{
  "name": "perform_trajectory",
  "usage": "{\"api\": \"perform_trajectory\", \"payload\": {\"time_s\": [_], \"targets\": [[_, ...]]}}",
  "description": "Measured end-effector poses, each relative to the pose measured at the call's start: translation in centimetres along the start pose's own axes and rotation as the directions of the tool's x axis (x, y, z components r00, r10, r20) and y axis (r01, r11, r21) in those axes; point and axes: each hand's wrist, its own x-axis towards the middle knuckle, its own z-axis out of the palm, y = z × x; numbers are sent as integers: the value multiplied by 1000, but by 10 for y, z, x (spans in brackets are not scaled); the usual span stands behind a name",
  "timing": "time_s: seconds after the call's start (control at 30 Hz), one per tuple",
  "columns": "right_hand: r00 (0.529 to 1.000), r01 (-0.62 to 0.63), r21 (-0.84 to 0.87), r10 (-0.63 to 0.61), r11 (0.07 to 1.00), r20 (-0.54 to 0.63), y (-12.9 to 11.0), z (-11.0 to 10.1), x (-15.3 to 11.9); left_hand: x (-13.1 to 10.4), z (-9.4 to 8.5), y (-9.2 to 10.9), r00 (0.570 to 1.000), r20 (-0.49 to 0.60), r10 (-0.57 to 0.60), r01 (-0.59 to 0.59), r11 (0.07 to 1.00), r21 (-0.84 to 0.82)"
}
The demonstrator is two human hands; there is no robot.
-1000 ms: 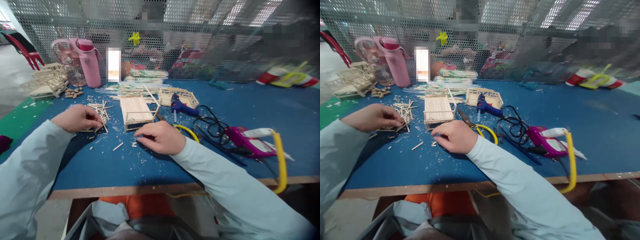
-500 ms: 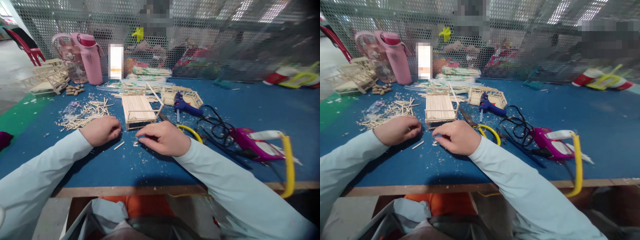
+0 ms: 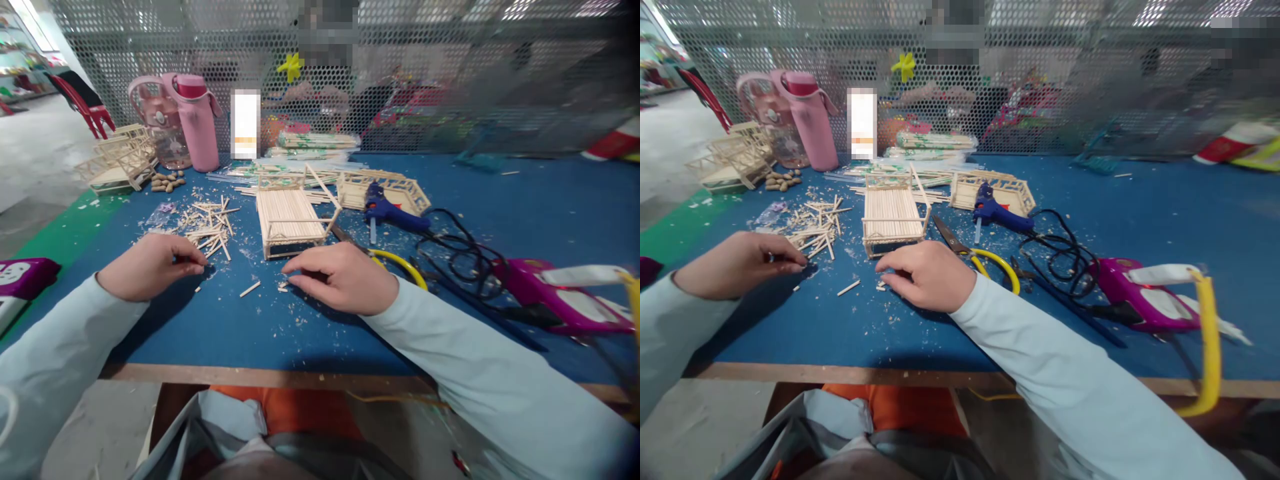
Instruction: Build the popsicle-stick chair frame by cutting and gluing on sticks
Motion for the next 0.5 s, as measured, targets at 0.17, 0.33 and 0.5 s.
{"api": "perform_trajectory", "payload": {"time_s": [0.17,0.33,0.5], "targets": [[1000,-13,4,13,1000,5,-1,0,0,-14,9,-9,999,-38,-18,18,1000,17],[1000,19,21,-19,1000,-2,-3,1,1,-29,20,-9,996,-53,77,-74,996,51],[994,-4,66,11,998,-105,-11,2,2,-34,35,36,990,-138,42,-68,980,-186]]}}
